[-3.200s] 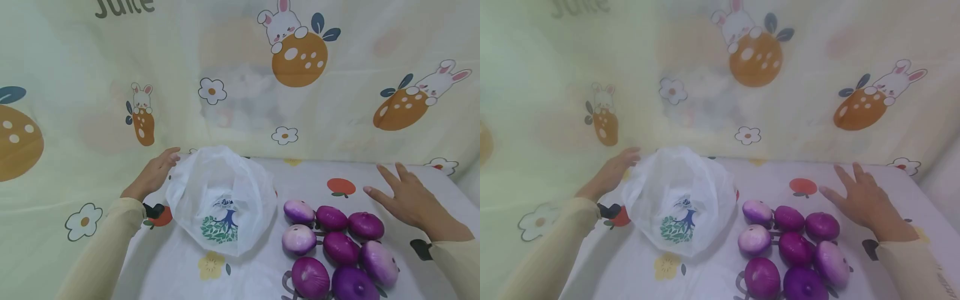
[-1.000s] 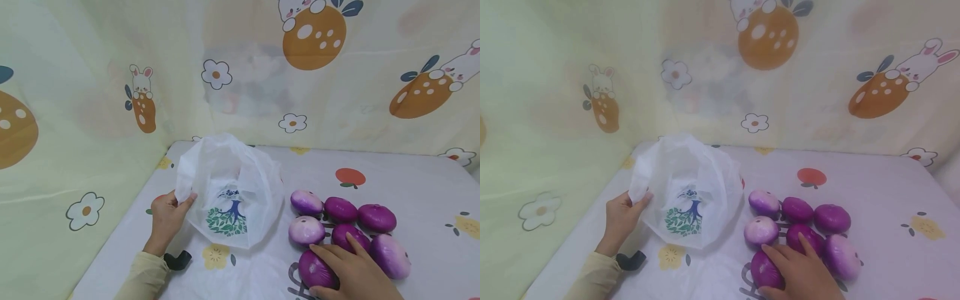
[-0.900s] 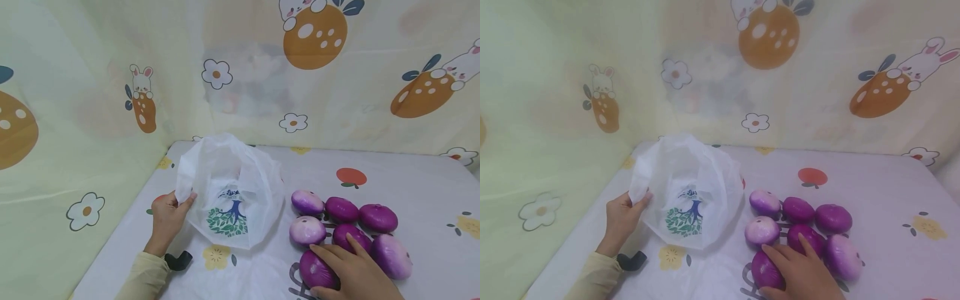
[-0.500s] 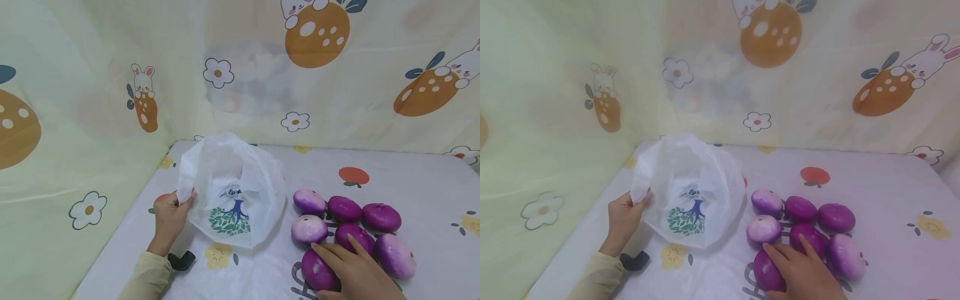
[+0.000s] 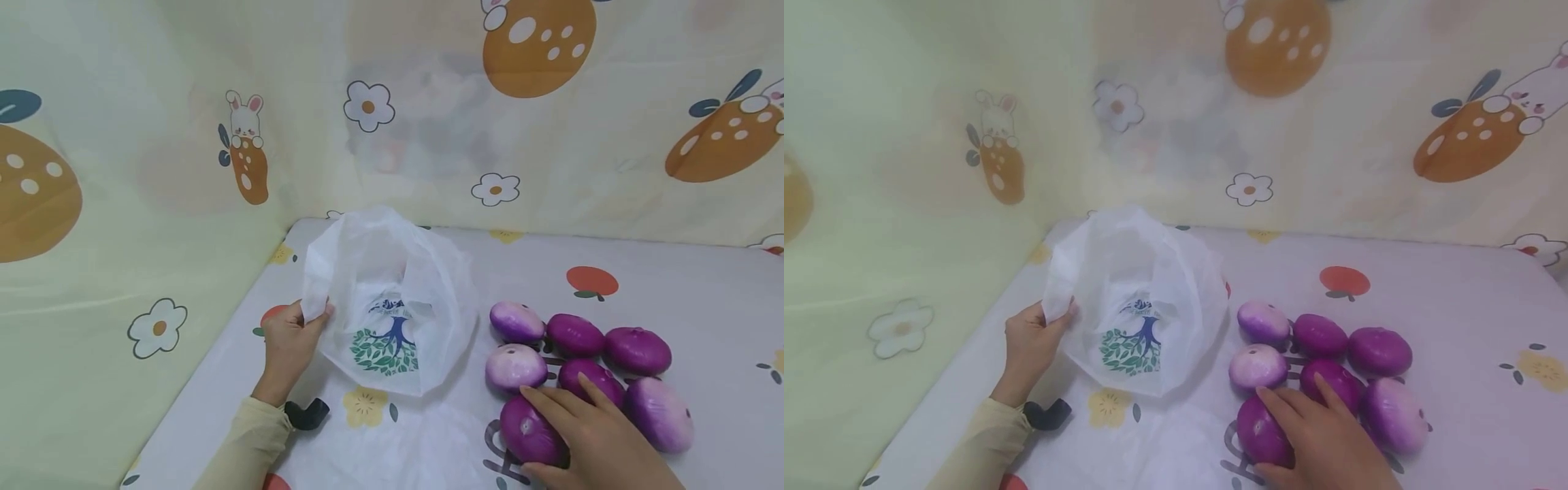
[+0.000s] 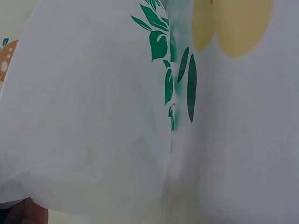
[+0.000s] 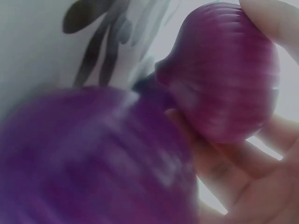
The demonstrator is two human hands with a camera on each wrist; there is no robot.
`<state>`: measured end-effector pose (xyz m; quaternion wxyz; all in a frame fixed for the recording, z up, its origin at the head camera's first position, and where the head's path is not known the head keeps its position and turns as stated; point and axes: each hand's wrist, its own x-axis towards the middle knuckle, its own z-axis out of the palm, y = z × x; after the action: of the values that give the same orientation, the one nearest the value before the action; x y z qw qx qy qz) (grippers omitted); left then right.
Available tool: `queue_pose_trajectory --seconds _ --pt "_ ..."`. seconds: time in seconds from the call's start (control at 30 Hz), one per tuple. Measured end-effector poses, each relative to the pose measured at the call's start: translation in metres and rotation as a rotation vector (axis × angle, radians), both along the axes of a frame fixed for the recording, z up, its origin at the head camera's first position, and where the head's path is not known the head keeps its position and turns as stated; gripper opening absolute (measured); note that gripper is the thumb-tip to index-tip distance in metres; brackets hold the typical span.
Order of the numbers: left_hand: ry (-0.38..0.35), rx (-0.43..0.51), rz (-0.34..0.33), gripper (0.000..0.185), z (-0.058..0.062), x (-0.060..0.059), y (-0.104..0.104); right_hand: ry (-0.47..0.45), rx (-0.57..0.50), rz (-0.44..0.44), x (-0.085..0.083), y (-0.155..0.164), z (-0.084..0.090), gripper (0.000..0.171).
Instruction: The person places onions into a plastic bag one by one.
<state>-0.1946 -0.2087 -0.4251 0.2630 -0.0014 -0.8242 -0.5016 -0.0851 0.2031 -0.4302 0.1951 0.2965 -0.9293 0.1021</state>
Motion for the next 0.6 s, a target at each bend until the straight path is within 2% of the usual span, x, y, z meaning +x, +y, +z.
queue_pose_trajectory --seconds 0.07,0.17,0.23,0.3,0.47,0.53,0.6 --pt "-0.004 0.013 -0.028 0.023 0.002 0.000 0.001 -0.024 -0.012 -0.014 0.001 -0.002 0.003 0.094" --pt "0.002 0.011 -0.057 0.022 0.003 0.001 0.002 -0.138 -0.007 -0.094 0.004 -0.006 0.012 0.097" --pt "0.013 -0.005 -0.061 0.020 0.003 0.002 0.003 -0.196 -0.018 -0.146 0.006 -0.009 0.017 0.099" --pt "0.021 -0.025 -0.054 0.019 0.002 0.002 0.003 -0.205 -0.030 -0.175 0.006 -0.013 0.023 0.099" --pt "0.030 -0.025 -0.056 0.018 0.000 0.002 0.002 -0.047 -0.127 -0.055 -0.001 -0.023 0.034 0.094" --pt "0.025 -0.022 -0.055 0.020 0.000 0.002 0.002 -0.043 -0.149 -0.025 -0.004 -0.030 0.041 0.092" --pt "0.018 -0.021 -0.049 0.022 0.000 0.002 0.002 -0.083 -0.162 -0.025 -0.007 -0.039 0.048 0.090"
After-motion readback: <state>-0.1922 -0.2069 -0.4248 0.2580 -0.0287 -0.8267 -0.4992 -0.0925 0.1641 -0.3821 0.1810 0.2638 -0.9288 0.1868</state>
